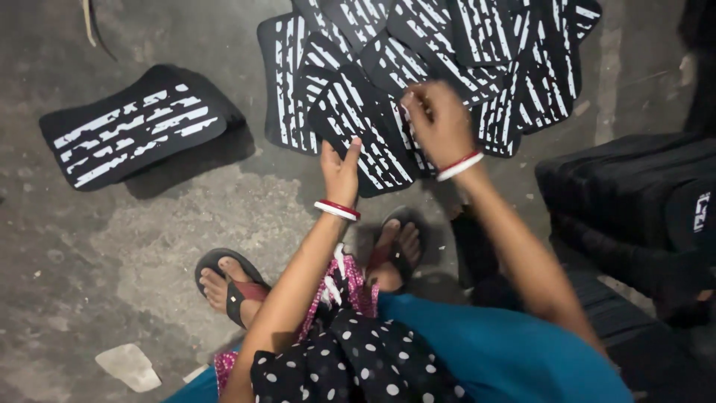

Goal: The person sits on the floor and folds black car mats with white patterns. They pick up each mat, fold it in half, and place it into a growing stack on the floor.

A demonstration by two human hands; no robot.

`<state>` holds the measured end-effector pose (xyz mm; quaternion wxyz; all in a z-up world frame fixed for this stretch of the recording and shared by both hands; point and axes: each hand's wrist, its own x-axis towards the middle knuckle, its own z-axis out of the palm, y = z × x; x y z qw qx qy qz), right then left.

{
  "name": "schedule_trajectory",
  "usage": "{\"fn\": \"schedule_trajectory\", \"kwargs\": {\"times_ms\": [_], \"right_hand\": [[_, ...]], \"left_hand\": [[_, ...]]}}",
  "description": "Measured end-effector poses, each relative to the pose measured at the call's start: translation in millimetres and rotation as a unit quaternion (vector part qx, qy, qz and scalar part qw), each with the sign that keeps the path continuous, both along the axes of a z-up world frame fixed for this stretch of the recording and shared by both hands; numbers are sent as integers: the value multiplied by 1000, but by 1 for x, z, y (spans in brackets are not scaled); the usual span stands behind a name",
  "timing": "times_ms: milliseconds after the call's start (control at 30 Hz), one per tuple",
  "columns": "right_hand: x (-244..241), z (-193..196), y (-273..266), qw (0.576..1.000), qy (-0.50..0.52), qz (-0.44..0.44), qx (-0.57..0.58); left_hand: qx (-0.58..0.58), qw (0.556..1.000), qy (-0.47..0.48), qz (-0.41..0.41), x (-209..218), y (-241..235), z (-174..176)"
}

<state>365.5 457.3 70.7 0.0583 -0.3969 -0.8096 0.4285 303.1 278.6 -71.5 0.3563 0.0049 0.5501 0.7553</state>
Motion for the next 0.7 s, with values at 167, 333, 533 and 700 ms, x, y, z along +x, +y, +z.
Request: {"fn": "schedule_trajectory", "kwargs": {"times_ms": [167, 333, 533, 700], "right_hand": [[9, -50, 121, 953, -14, 9, 301], [6, -53, 138, 948, -18, 86, 307], [40, -75, 166, 982, 32, 43, 179], [70, -71, 190, 973, 180, -81, 119]], "left_hand": [[10, 998, 48, 30, -21, 6, 14], [-4, 1000, 13, 15, -39, 13, 21], [-18, 999, 19, -25, -56, 33, 26], [61, 997, -23, -47, -68, 51, 16]]}}
